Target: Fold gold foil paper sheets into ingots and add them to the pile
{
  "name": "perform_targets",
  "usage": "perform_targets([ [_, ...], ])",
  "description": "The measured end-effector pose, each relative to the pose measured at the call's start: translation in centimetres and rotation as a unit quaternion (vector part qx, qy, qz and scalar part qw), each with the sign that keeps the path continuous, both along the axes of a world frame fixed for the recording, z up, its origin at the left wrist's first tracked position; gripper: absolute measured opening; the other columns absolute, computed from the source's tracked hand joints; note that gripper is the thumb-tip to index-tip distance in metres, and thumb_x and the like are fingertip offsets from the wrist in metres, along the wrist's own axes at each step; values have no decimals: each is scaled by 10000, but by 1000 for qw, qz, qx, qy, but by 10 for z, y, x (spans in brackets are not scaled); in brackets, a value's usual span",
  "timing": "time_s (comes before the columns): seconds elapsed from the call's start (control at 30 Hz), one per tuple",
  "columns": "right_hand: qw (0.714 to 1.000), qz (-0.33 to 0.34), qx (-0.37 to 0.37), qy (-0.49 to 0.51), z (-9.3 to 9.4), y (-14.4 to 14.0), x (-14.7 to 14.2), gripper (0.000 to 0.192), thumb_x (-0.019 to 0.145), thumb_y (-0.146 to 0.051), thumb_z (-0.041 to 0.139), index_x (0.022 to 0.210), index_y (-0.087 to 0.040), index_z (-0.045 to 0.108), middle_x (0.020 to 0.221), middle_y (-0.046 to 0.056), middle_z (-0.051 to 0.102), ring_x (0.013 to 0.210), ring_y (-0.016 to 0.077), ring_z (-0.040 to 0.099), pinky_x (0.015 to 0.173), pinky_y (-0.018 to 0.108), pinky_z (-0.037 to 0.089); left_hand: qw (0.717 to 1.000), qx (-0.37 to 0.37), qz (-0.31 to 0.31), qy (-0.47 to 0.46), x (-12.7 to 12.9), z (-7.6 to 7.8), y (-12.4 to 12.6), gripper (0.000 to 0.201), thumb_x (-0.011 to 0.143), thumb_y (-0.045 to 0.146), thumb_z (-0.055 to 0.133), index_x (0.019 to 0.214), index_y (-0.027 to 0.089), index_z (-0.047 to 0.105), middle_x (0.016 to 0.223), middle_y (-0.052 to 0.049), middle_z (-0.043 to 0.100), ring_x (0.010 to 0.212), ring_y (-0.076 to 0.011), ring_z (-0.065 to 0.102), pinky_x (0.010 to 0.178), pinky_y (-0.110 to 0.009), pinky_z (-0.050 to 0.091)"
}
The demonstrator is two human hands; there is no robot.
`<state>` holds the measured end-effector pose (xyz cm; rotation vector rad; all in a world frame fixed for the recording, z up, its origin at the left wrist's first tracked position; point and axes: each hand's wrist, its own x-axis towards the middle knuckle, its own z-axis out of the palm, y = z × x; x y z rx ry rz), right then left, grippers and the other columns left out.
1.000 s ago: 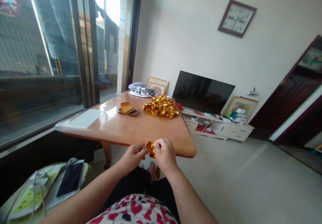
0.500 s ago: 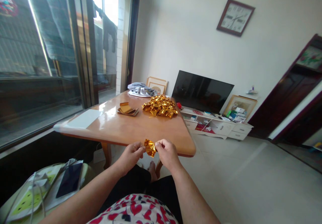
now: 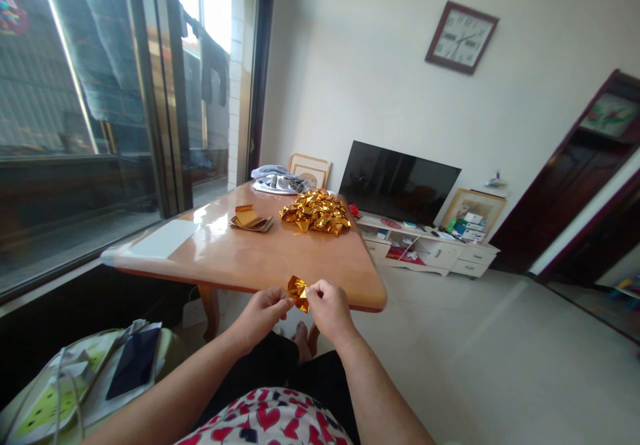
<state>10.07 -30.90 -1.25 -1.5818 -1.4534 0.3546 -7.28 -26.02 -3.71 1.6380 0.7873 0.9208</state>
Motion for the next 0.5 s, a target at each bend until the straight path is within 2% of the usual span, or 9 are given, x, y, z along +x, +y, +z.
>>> perform_targets([
  [0.23,1000,11,8,7,3,0,-1,247,851,-347,541,674,-194,617,648,-7,619,642,165,556,577,251,400,999,-31,11,-33,4,6,-5,252,777,361,608,640,174,510,583,37,503,557,-103,451,561,-234,343],
  [0.5,996,23,-18,84,6,-1,-1,237,834,-374,565,720,-179,638,663,-11,636,615,151,541,584,252,414,998,-36,-3,-55,5,10,-6,260,757,378,619,637,179,506,580,39,489,555,-99,444,551,-227,347],
])
